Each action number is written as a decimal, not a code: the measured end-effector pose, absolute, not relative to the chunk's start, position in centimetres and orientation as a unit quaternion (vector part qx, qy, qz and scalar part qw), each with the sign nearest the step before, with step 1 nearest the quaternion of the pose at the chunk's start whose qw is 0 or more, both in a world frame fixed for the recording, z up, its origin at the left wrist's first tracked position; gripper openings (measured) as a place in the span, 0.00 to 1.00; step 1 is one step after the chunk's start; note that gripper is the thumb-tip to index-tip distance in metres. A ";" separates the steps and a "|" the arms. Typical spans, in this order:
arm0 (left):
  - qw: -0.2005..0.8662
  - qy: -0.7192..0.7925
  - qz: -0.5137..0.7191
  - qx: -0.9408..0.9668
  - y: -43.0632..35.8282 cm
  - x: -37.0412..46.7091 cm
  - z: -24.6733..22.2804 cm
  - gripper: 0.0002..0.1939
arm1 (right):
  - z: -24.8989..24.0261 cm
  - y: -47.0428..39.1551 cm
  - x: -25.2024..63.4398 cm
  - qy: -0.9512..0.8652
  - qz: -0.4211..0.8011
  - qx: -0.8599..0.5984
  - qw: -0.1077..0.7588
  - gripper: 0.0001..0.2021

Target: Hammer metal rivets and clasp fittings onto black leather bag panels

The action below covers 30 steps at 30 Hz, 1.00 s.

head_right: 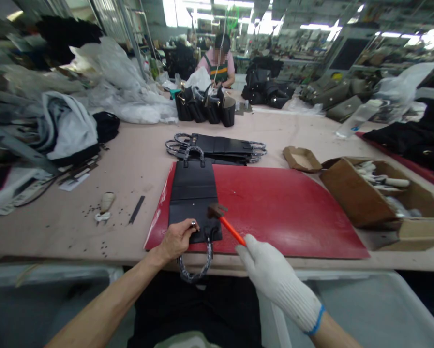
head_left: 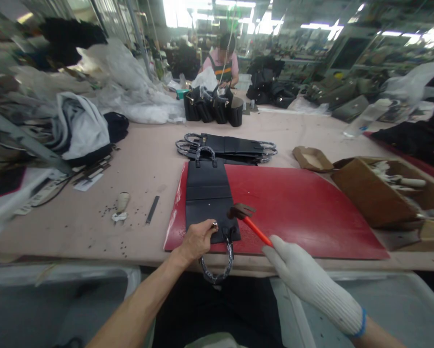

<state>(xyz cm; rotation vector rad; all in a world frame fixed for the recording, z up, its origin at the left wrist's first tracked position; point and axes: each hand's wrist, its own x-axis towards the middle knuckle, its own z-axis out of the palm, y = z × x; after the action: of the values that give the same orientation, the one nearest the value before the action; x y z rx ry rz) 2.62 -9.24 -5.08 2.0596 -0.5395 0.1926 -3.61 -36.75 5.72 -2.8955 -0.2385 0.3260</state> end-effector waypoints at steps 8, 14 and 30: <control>0.481 -0.214 0.082 0.846 -9.1 2.3 -4.6 0.08 | 0.5 -39.4 0.1 -0.019 -0.065 -0.998 -0.004 0.17; 0.535 -0.148 0.052 0.830 -9.7 1.9 -4.2 0.06 | -1.3 -30.6 -1.5 -0.172 -0.088 -0.956 0.223 0.25; 0.190 0.142 0.111 0.965 2.3 6.6 -4.5 0.13 | -2.5 -28.3 -8.0 0.074 0.060 -0.964 0.249 0.36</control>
<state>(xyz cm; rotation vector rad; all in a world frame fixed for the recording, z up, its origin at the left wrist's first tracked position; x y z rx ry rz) 6.65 2.27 -4.51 2.7124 0.4003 0.3128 -8.01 -28.31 -2.49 -2.6247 0.2022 0.1646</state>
